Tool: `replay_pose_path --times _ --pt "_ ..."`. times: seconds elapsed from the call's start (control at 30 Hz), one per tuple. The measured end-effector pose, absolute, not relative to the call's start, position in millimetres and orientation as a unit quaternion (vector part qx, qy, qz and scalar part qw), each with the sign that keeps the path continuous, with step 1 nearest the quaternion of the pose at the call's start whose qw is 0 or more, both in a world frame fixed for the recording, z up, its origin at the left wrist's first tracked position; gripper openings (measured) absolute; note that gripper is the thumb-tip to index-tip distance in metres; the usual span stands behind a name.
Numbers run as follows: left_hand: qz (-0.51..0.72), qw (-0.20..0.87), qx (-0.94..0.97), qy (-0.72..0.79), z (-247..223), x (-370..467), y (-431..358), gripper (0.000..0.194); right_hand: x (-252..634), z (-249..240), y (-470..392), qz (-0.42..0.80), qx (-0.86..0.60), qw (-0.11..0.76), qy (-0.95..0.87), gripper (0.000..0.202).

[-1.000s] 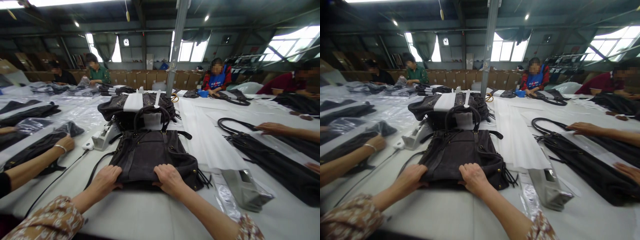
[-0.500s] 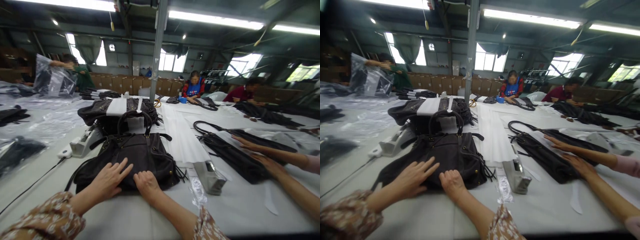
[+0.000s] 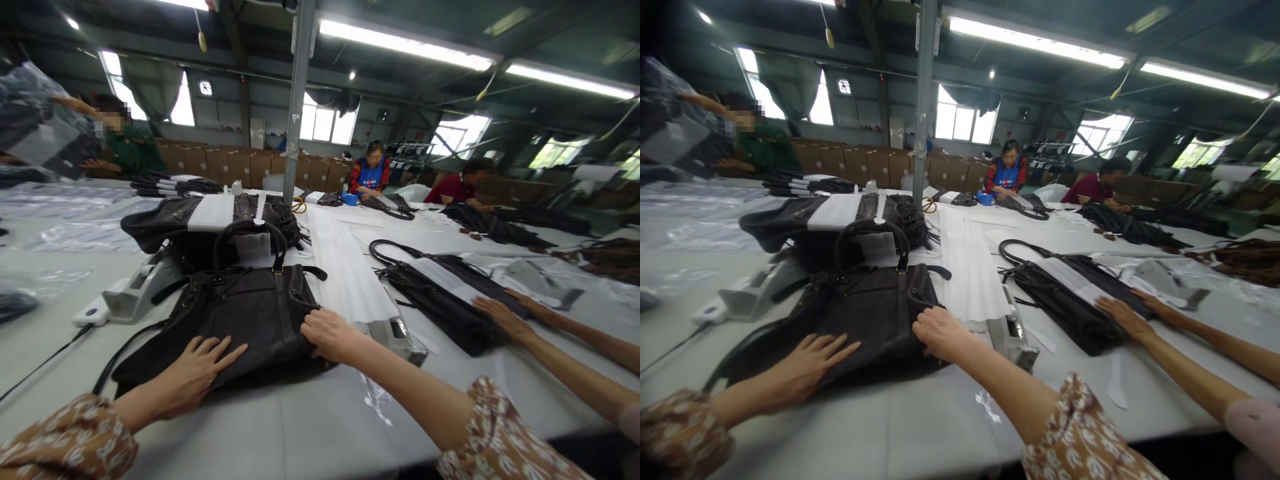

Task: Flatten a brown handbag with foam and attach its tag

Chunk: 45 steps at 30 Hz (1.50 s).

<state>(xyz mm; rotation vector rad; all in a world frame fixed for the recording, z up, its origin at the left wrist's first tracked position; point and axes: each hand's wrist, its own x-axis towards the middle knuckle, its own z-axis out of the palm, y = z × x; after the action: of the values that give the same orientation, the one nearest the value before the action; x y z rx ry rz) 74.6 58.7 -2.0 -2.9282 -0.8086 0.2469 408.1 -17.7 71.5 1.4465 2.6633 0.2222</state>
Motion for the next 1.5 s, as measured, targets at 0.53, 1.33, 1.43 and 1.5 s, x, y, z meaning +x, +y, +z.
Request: replay_pose_path --times 0.53,1.33,1.43,1.5 --pt "0.064 0.056 -0.947 -0.309 -30 73 48 0.074 438 15 -55 0.055 0.483 -0.035 0.873 0.026" --pt "0.147 -0.115 -0.932 -0.310 -2 77 60 0.083 375 -7 -56 0.185 0.524 -0.006 0.831 0.049" --pt "0.119 -0.109 -0.937 -0.310 8 77 62 0.093 373 3 -52 0.201 0.524 -0.011 0.828 0.040" --pt "0.087 -0.106 -0.942 -0.306 20 76 63 0.102 371 17 -47 0.212 0.524 -0.018 0.825 0.039"
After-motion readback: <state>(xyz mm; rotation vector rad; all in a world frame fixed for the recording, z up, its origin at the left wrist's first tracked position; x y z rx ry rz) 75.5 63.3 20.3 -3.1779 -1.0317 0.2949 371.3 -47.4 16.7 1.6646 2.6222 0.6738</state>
